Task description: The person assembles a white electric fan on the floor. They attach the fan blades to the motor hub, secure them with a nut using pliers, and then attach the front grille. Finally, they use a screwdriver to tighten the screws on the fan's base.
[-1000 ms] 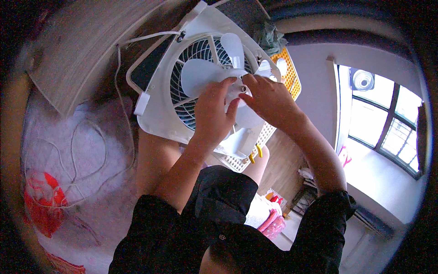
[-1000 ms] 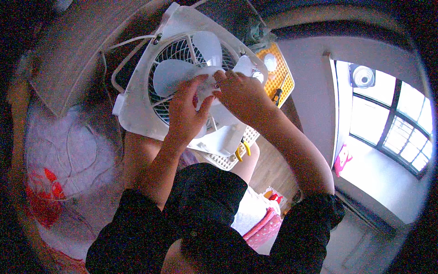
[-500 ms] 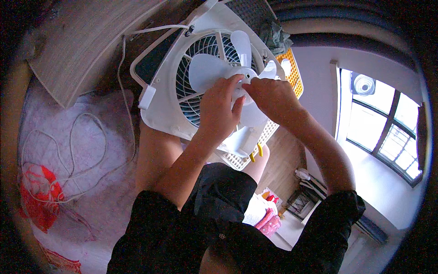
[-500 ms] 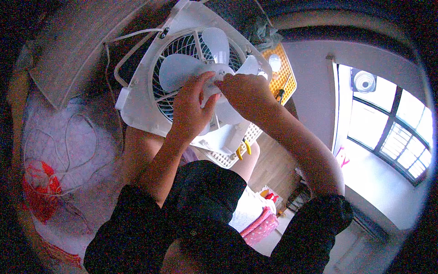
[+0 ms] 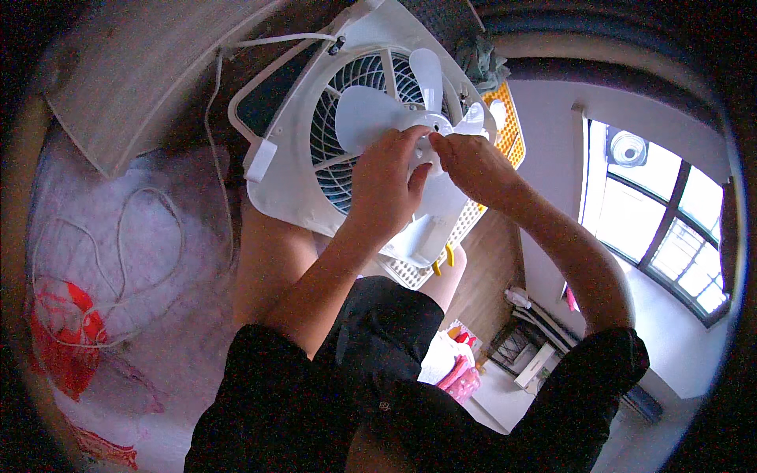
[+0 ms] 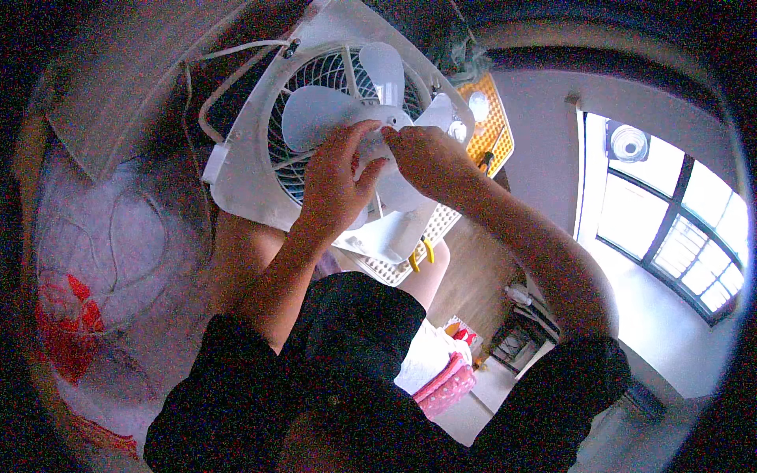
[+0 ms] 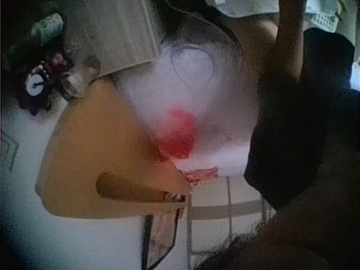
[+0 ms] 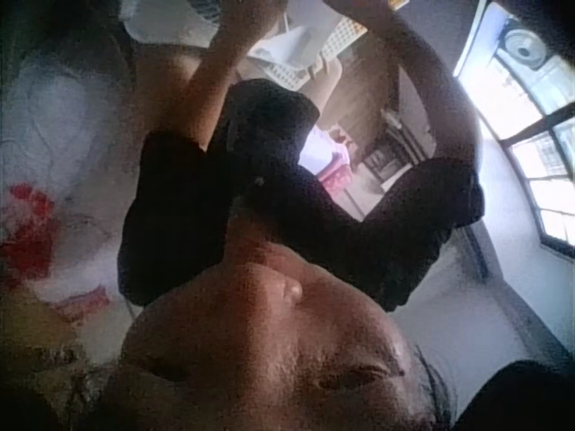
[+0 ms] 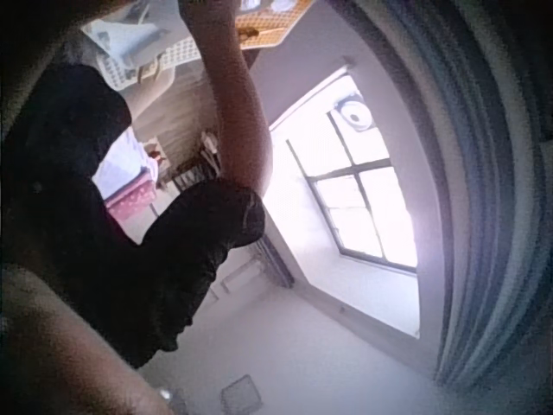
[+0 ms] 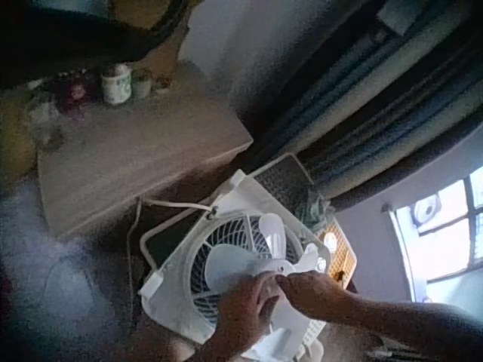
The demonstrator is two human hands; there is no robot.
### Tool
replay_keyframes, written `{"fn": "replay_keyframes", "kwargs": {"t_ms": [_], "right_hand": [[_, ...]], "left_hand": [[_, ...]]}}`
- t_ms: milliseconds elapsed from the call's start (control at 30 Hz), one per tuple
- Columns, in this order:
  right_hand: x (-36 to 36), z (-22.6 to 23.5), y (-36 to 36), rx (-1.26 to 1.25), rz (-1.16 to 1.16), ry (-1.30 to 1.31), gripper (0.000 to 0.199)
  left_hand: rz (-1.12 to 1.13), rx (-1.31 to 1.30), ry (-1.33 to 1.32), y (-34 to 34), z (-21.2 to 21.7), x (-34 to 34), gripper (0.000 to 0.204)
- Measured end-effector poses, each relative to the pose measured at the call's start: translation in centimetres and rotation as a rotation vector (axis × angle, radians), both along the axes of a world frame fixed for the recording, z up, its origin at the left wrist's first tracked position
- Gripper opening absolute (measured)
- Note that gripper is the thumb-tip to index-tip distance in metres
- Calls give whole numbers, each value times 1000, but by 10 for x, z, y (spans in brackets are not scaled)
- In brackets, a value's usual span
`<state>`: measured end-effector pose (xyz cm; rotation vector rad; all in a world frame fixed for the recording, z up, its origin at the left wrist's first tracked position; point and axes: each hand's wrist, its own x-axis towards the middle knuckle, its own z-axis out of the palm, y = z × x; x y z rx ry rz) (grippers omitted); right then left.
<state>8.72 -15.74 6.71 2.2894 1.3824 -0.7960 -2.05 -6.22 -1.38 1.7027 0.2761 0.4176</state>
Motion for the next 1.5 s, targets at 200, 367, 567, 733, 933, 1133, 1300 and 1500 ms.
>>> {"fn": "replay_keyframes", "kwargs": {"t_ms": [200, 367, 567, 733, 933, 1133, 1300, 1500], "right_hand": [[3, 16, 22, -141, 319, -136, 15], [-2, 16, 25, -231, 123, -93, 15], [-6, 5, 4, -81, 26, -98, 25], [-3, 23, 17, -99, 249, -177, 18], [3, 20, 19, -237, 244, -88, 17], [-7, -15, -10, 54, 112, -147, 18], [5, -30, 4, -149, -784, 326, 18], [-5, 1, 9, 130, -1542, 486, 14]], "left_hand": [[2, 0, 16, -3, -2, -1, 40], [15, -41, 5, -3, -2, 0, 40], [11, -35, -1, -2, 0, -1, 40], [16, -36, 4, -4, -1, -3, 38], [2, -37, -1, -5, -4, -3, 37], [-17, 14, 33, -1, 5, -2, 38], [-19, 55, 50, -1, 5, -2, 38], [-18, 103, 16, -3, 5, -2, 36]]}}
